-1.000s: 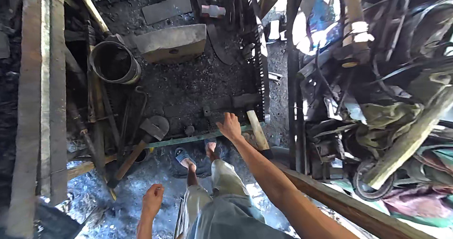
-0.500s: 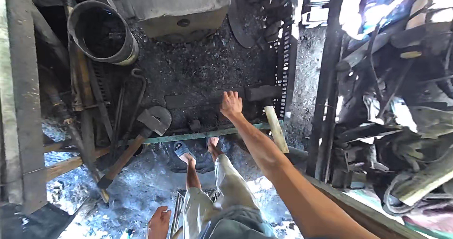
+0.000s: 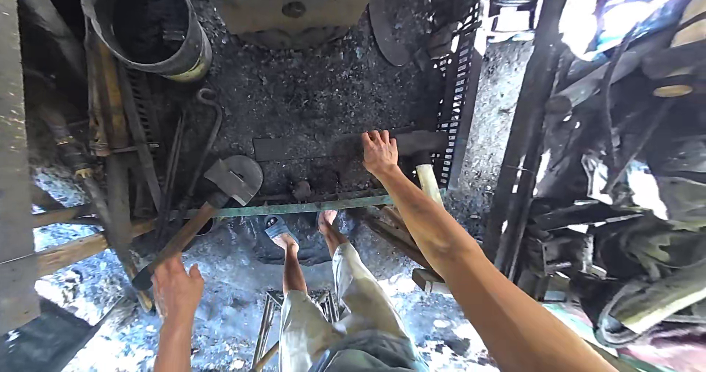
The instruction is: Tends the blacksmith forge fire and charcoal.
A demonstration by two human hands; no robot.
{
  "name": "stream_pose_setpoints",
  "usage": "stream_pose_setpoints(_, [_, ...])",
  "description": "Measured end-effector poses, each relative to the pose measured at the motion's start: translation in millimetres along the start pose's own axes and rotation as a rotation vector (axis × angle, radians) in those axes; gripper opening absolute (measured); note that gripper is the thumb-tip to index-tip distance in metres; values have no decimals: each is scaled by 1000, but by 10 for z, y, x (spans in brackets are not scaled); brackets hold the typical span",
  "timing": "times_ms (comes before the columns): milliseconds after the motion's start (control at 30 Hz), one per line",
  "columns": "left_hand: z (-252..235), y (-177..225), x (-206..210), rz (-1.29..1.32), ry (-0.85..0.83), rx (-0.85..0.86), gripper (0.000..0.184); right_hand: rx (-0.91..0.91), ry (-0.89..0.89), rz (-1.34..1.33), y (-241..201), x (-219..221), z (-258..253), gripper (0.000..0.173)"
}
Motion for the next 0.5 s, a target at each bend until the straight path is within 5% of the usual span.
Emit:
stream_pose_setpoints(200, [-359,-45,81,-323,-4,-81,63,-13,43,-187,-66,-236,240,61])
stream_pose_setpoints(500, [-570,-87,-134,-434,-106,54,48,-89,129,-465,-277,-155,1779,40])
Point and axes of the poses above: each hand's wrist, its own z-axis away from the middle knuckle, its own x-axis out of the palm, y = z × x, the point moved 1 cm from there along -z, towards the middle knuckle, and after that the axes turned 13 degrees about -z, right-handed, at the moved point
